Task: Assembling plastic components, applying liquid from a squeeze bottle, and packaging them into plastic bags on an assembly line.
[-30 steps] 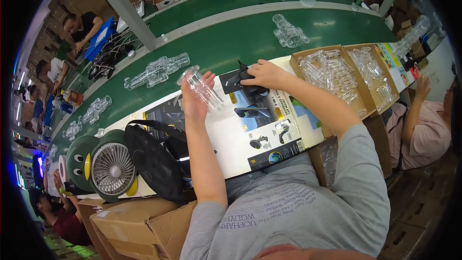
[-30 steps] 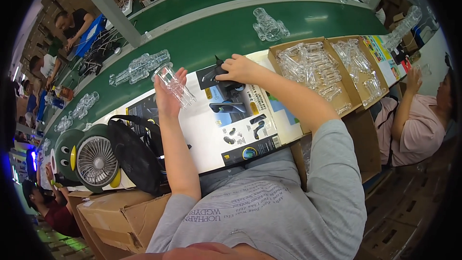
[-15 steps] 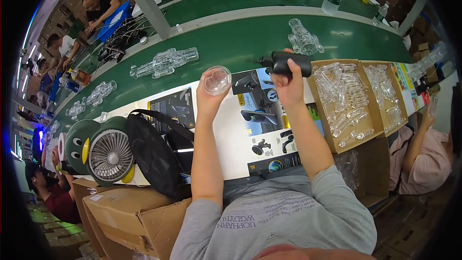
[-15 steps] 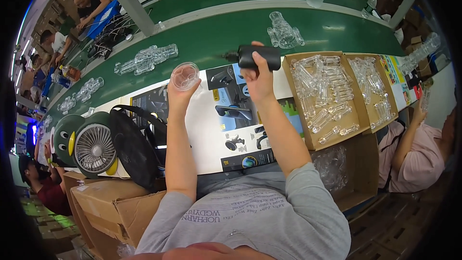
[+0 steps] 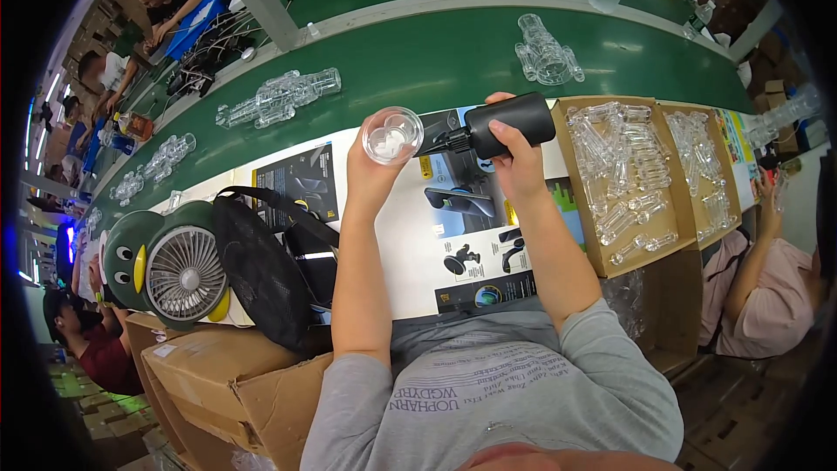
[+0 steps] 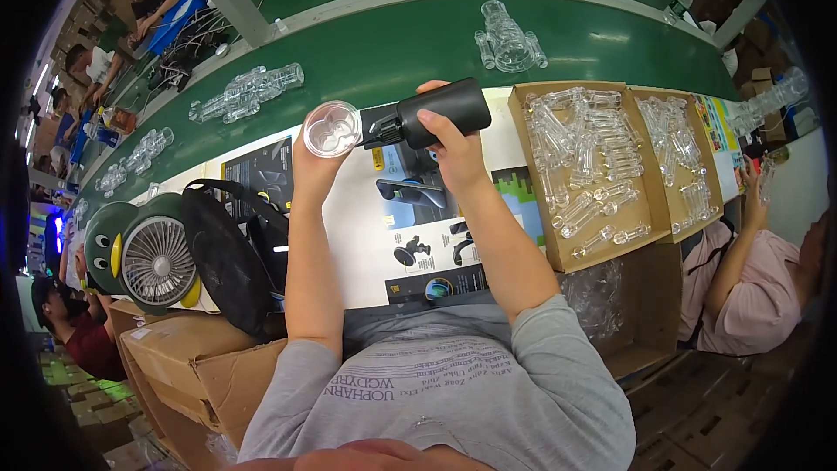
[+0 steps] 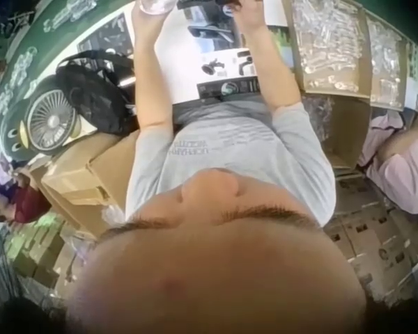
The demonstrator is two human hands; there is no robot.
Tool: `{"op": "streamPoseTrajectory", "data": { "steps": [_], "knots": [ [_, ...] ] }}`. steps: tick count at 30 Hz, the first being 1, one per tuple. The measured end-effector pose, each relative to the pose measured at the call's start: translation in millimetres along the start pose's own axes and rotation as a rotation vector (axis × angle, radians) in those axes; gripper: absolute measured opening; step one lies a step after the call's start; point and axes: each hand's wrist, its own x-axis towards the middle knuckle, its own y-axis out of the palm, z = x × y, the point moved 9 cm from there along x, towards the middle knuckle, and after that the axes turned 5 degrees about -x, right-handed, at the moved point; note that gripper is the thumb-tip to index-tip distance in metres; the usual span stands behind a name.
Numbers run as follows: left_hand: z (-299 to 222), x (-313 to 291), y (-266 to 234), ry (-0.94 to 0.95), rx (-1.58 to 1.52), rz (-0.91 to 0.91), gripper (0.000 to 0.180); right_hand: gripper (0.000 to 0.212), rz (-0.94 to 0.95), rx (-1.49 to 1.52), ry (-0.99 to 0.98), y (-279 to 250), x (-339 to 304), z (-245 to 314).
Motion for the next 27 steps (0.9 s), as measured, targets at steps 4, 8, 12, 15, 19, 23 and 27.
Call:
{"op": "streamPoseTrajectory", "data": {
  "steps": [4,8,12,15,19,23,27],
  "knots": [
    [-2,-1,3,-0.018,0.015,0.011,0.040,0.036,0.006,-0.024,0.003,0,0,-1],
    [-1,-1,4,-0.010,0.010,0.018,0.040,0.036,0.008,-0.013,0.003,1,0,-1],
    [-3,-2,4,-0.027,0.031,0.014,0.041,0.036,0.030,-0.019,0.001,0,1,-3],
    [-3,-1,4,-0.016,0.005,0.020,0.042,0.036,0.032,-0.014,0.002,-1,1,-3],
    [-2,-1,5,-0.029,-0.008,0.048,0.043,0.037,0.043,-0.010,-0.025,1,1,0],
    [5,-2,7,-0.084,-0.136,0.106,0.045,0.039,0.127,0.027,-0.109,10,-3,10],
    [-2,-3,10,-0.073,-0.156,0.159,0.046,0.041,0.181,-0.020,-0.131,9,-3,13]
  ]
}}
